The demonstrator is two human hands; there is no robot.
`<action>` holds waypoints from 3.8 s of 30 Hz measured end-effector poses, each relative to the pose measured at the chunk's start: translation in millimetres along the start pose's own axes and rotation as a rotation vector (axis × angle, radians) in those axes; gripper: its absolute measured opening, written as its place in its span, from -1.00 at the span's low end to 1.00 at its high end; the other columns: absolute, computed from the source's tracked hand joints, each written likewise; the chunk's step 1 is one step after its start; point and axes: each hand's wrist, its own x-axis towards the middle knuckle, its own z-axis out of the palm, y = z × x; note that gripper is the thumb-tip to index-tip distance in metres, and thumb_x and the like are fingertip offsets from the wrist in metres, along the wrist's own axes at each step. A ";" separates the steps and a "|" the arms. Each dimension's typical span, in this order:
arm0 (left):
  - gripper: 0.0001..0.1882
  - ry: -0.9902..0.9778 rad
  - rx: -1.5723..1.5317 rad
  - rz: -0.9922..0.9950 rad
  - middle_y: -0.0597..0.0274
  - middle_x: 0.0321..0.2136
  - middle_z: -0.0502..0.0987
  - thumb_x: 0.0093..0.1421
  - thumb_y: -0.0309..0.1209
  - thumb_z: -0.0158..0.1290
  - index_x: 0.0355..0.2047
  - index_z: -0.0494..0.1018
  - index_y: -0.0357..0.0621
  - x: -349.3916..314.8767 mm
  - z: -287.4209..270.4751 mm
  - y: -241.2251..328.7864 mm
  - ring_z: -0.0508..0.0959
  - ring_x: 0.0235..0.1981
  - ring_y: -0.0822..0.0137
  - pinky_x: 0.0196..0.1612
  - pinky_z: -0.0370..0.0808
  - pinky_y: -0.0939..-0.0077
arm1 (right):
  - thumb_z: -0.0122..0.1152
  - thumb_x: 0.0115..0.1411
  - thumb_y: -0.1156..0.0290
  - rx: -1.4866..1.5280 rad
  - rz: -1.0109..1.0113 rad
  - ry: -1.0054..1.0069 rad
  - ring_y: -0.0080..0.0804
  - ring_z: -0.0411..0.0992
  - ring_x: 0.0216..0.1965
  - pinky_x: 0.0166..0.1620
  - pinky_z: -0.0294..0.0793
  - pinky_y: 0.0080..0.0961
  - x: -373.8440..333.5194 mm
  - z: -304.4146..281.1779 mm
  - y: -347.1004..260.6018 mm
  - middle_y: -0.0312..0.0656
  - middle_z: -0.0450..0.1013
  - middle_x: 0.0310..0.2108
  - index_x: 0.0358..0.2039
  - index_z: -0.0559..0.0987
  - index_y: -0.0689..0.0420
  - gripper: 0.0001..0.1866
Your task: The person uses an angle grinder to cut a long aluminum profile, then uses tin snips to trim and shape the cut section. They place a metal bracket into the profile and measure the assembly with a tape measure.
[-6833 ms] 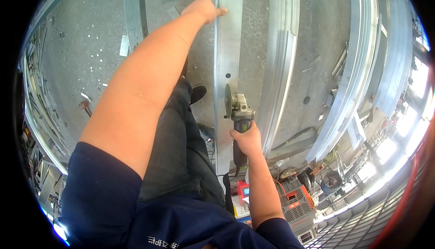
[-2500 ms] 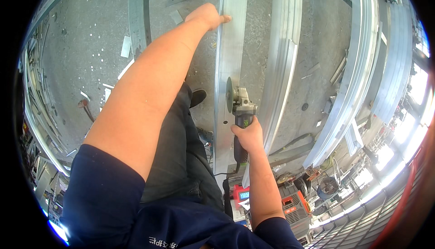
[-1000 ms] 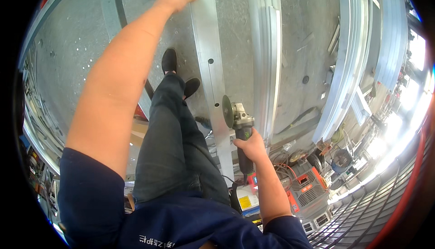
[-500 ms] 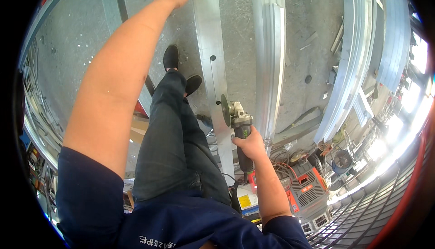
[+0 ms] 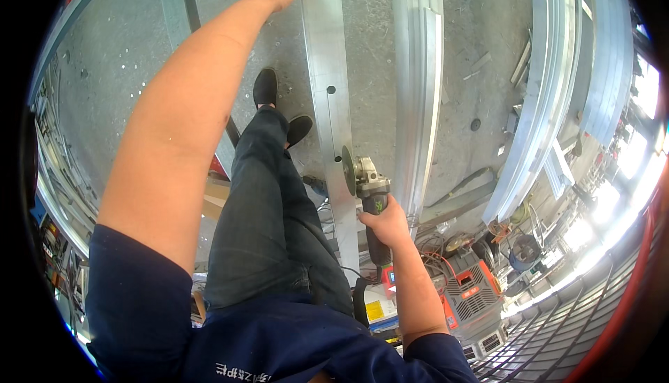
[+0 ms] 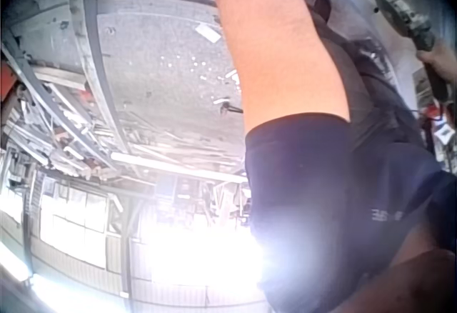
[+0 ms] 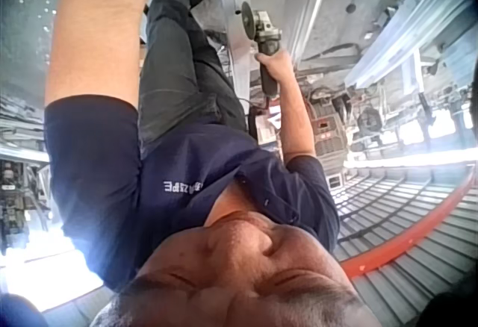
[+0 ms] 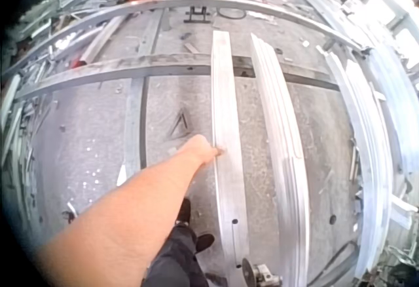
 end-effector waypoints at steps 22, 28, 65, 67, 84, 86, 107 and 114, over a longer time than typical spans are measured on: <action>-0.28 -0.008 0.007 0.008 -0.05 0.04 0.64 0.21 0.23 0.19 0.02 0.61 -0.22 4.7 3.3 -4.3 0.63 0.08 0.03 0.09 0.53 0.14 | 0.51 -0.11 0.23 0.060 -0.002 -0.012 -0.16 0.60 -0.21 -0.08 0.56 -0.27 -5.8 -8.4 -21.9 0.02 0.61 -0.25 -0.07 0.53 0.34 -0.37; -0.27 0.093 -0.029 0.030 -0.27 -0.08 0.64 0.11 0.15 0.30 -0.10 0.63 -0.39 4.4 2.8 -7.8 0.66 0.01 -0.06 0.07 0.55 0.14 | 0.50 -0.11 0.25 0.048 0.013 -0.004 -0.22 0.59 -0.23 -0.08 0.56 -0.29 -9.6 -14.1 -19.6 -0.02 0.61 -0.27 -0.09 0.54 0.32 -0.39; -0.34 0.034 -0.113 -0.035 -0.16 -0.05 0.66 0.14 0.11 0.28 -0.06 0.64 -0.30 -13.8 -7.0 1.5 0.67 0.01 -0.03 0.07 0.55 0.18 | 0.48 -0.09 0.24 -0.078 -0.029 0.048 -0.04 0.61 -0.17 -0.05 0.56 -0.21 1.5 -4.0 -45.4 0.09 0.60 -0.23 -0.08 0.53 0.35 -0.39; -0.34 0.029 -0.112 -0.042 -0.16 -0.05 0.66 0.14 0.10 0.28 -0.06 0.64 -0.30 -15.4 -8.3 3.0 0.67 0.01 -0.03 0.08 0.55 0.18 | 0.48 -0.09 0.24 -0.065 -0.034 0.045 -0.04 0.61 -0.17 -0.05 0.56 -0.20 1.0 -4.2 -45.2 0.09 0.60 -0.23 -0.09 0.53 0.35 -0.40; -0.29 0.029 -0.080 -0.018 -0.02 0.04 0.64 0.19 0.19 0.21 0.04 0.61 -0.20 -10.9 -1.7 -1.7 0.63 0.07 0.04 0.10 0.54 0.18 | 0.50 -0.09 0.23 -0.047 -0.019 0.029 -0.08 0.61 -0.18 -0.06 0.57 -0.24 1.8 -2.7 -37.7 0.08 0.61 -0.23 -0.08 0.52 0.37 -0.38; -0.29 0.021 -0.067 -0.009 0.06 0.03 0.65 0.21 0.23 0.19 0.05 0.61 -0.16 -9.3 1.2 -2.4 0.64 0.06 0.09 0.07 0.54 0.19 | 0.50 -0.09 0.23 -0.053 -0.012 0.028 -0.09 0.61 -0.18 -0.06 0.57 -0.24 1.1 -2.8 -38.8 0.08 0.61 -0.23 -0.08 0.53 0.36 -0.38; -0.31 -0.010 -0.074 -0.028 0.08 0.05 0.65 0.20 0.21 0.21 0.06 0.61 -0.14 -11.0 -1.8 -1.1 0.63 0.08 0.08 0.10 0.54 0.20 | 0.50 -0.09 0.24 -0.049 -0.030 0.051 -0.06 0.61 -0.18 -0.06 0.56 -0.24 6.5 -0.6 -42.9 0.08 0.61 -0.24 -0.08 0.53 0.35 -0.39; -0.31 -0.031 -0.041 -0.037 0.08 0.04 0.65 0.21 0.21 0.20 0.06 0.62 -0.14 -2.9 1.2 -2.9 0.63 0.08 0.07 0.09 0.54 0.19 | 0.49 -0.08 0.27 -0.030 -0.041 0.052 -0.09 0.61 -0.18 -0.06 0.56 -0.25 8.8 -2.1 -49.9 0.06 0.61 -0.24 -0.07 0.53 0.35 -0.40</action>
